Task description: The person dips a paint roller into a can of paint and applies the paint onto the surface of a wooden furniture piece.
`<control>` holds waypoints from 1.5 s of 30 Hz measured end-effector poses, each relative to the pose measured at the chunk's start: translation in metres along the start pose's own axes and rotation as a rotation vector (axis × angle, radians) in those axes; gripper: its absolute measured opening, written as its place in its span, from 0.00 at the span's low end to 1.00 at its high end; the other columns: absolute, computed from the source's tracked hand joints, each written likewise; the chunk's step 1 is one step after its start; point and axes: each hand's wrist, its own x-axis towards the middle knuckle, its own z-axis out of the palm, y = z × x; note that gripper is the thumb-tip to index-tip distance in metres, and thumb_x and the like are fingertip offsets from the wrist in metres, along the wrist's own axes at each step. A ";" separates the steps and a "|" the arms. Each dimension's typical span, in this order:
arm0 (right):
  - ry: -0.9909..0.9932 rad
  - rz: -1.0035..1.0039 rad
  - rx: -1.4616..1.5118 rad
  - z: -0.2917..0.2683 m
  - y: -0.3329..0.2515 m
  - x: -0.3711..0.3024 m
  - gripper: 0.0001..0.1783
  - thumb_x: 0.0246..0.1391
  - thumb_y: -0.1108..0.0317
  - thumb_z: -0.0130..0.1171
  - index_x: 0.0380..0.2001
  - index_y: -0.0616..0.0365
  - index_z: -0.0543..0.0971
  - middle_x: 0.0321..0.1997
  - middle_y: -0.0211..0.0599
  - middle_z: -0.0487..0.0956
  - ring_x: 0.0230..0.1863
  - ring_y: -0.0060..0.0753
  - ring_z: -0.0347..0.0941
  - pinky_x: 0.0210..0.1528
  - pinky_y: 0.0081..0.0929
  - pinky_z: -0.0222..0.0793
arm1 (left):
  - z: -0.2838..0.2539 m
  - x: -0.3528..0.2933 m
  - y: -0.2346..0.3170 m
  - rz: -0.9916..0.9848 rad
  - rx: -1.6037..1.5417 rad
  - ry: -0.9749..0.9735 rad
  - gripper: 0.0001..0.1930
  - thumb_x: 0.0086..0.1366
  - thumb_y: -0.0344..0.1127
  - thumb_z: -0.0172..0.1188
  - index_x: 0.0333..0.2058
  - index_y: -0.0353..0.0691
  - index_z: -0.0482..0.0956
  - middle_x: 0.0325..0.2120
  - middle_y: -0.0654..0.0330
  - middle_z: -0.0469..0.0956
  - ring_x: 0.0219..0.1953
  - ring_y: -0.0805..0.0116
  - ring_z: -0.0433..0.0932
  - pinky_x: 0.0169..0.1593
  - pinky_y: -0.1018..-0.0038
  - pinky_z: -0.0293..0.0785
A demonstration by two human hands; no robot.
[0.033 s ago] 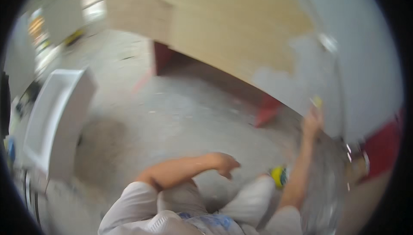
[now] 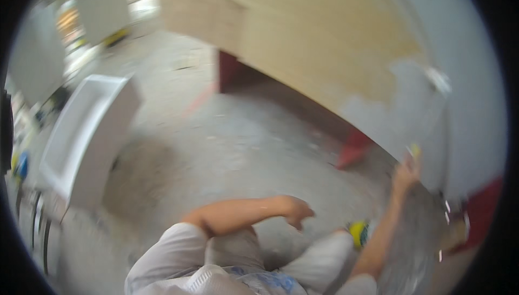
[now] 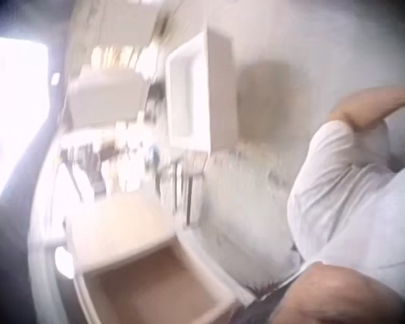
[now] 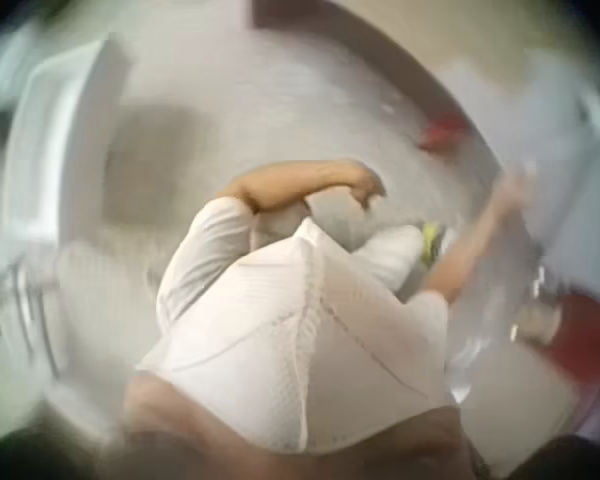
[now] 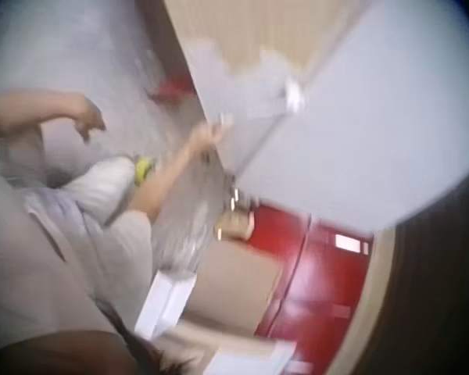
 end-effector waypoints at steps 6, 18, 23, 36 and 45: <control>-0.222 0.432 0.879 0.025 -0.127 -0.059 0.14 0.60 0.55 0.45 0.30 0.54 0.67 0.16 0.23 0.61 0.11 0.13 0.54 0.08 0.14 0.49 | -0.009 -0.025 -0.013 -0.085 -0.123 0.488 0.31 0.49 0.42 0.64 0.50 0.32 0.68 0.40 0.45 0.75 0.43 0.48 0.74 0.47 0.60 0.68; -0.242 0.430 0.683 0.114 -0.055 -0.120 0.17 0.62 0.58 0.41 0.40 0.61 0.70 0.19 0.25 0.62 0.13 0.14 0.54 0.12 0.15 0.54 | -0.069 -0.239 0.189 1.044 -0.315 1.271 0.13 0.65 0.49 0.48 0.34 0.46 0.69 0.31 0.56 0.77 0.20 0.72 0.66 0.22 0.79 0.60; -0.318 0.493 1.079 0.101 -0.071 -0.050 0.08 0.60 0.66 0.44 0.36 0.59 0.68 0.21 0.28 0.62 0.16 0.17 0.54 0.15 0.16 0.51 | -0.072 -0.181 0.214 1.013 -0.462 1.317 0.10 0.63 0.44 0.52 0.32 0.44 0.70 0.27 0.59 0.75 0.16 0.74 0.64 0.19 0.77 0.60; -0.269 0.497 0.629 0.082 -0.020 -0.145 0.24 0.62 0.64 0.42 0.61 0.52 0.57 0.20 0.26 0.67 0.14 0.14 0.58 0.13 0.15 0.58 | -0.066 -0.089 0.172 1.207 -0.843 0.855 0.07 0.61 0.39 0.53 0.31 0.42 0.72 0.24 0.58 0.74 0.19 0.76 0.67 0.23 0.81 0.64; -0.219 0.375 0.663 0.058 -0.114 -0.025 0.21 0.61 0.66 0.43 0.56 0.56 0.63 0.19 0.27 0.65 0.15 0.16 0.60 0.14 0.16 0.60 | -0.068 -0.084 0.173 1.218 -0.985 0.749 0.06 0.60 0.36 0.54 0.31 0.41 0.73 0.22 0.58 0.73 0.21 0.78 0.69 0.26 0.83 0.67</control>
